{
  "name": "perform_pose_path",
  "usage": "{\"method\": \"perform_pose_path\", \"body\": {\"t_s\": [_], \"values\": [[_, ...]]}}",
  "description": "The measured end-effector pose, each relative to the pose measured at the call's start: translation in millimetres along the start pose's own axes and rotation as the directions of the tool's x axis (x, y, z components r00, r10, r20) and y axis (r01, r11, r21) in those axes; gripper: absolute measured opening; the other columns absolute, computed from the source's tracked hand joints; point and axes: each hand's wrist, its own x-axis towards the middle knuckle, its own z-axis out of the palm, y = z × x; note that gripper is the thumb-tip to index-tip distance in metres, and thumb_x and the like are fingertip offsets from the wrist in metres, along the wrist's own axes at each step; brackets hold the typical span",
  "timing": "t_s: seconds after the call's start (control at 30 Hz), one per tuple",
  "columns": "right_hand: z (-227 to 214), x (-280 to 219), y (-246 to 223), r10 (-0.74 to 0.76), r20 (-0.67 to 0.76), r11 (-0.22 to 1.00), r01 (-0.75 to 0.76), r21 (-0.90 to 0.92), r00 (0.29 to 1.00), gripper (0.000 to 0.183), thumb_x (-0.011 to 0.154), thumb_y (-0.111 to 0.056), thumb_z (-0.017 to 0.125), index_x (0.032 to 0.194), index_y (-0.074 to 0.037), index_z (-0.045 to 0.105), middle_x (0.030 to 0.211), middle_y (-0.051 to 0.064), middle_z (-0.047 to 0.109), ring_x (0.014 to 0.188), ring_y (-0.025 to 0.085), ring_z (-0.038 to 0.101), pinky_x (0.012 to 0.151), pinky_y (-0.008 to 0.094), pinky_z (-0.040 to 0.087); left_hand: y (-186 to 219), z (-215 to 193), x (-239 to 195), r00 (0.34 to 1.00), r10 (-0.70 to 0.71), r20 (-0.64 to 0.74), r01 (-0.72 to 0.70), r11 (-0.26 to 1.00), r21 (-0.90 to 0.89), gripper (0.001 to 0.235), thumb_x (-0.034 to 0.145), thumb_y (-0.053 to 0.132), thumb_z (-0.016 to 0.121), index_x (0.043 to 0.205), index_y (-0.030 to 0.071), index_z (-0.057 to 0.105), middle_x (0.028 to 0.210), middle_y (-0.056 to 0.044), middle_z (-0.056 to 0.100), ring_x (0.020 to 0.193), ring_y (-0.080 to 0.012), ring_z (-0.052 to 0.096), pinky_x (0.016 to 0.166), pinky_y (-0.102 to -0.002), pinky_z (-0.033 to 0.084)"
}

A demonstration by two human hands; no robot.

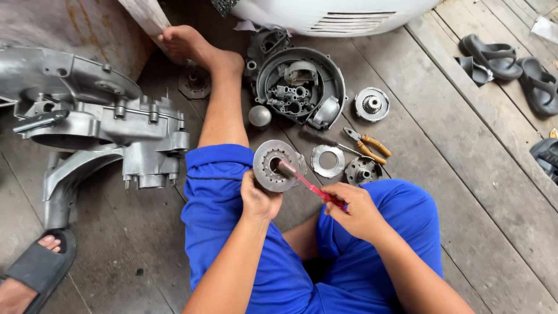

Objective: The person sits on a wooden floor and uses a red toothbrush to scrub a circular metal mechanical part. They rotate the part to clean different areas, including the teeth and inner surfaces, while other disassembled engine components lie nearby.

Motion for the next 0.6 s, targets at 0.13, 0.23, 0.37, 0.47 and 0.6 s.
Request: {"method": "perform_pose_path", "body": {"t_s": [0.13,0.23,0.37,0.47,0.6], "values": [[0,-3,-11,-0.185,-0.031,0.940,0.168,-0.296,0.982,0.027,0.084,-0.005,0.067,0.108,-0.013,0.079,0.088,0.008,0.077,0.080,0.028,0.077,0.064,0.034,0.061,-6,8,-17,0.995,-0.053,-0.086,0.054,0.999,0.002,0.017,0.081,0.030,0.065,0.089,0.016,0.072,0.086,-0.010,0.072,0.078,-0.0253,0.068,0.075,-0.039,0.057],[10,0,-38,-0.287,-0.041,0.909,0.259,-0.326,0.957,0.022,0.093,-0.011,0.065,0.111,-0.011,0.078,0.095,0.007,0.076,0.084,0.025,0.075,0.069,0.032,0.060,-25,-18,-5,0.996,-0.040,-0.078,0.043,0.999,0.028,0.022,0.084,0.032,0.069,0.094,0.014,0.074,0.093,-0.012,0.074,0.086,-0.0255,0.070,0.083,-0.041,0.057],[-4,15,-32,-0.321,-0.111,0.847,0.233,-0.477,0.940,0.027,0.093,-0.006,0.069,0.117,-0.013,0.079,0.088,0.009,0.071,0.067,0.023,0.065,0.064,0.036,0.054,-31,-31,-1,0.998,0.052,-0.038,-0.047,0.991,0.127,0.018,0.091,0.023,0.064,0.091,0.006,0.070,0.089,-0.017,0.069,0.088,-0.0267,0.066,0.086,-0.044,0.056],[13,-2,-46,-0.312,-0.029,0.845,0.264,-0.466,0.950,0.028,0.087,-0.007,0.070,0.109,-0.018,0.082,0.085,0.007,0.073,0.071,0.027,0.071,0.067,0.038,0.058,-35,-58,21,0.998,0.060,-0.006,-0.058,0.983,0.175,0.017,0.092,0.026,0.065,0.087,0.010,0.068,0.087,-0.015,0.070,0.085,-0.0242,0.065,0.083,-0.039,0.056],[14,3,-48,-0.329,0.009,0.826,0.293,-0.481,0.944,0.028,0.087,-0.004,0.070,0.111,-0.014,0.081,0.084,0.011,0.073,0.073,0.031,0.072,0.068,0.041,0.058,-33,-74,20,0.997,0.058,-0.043,-0.052,0.989,0.136,0.017,0.091,0.026,0.066,0.087,0.010,0.069,0.087,-0.014,0.070,0.085,-0.0244,0.066,0.083,-0.039,0.056]]}}
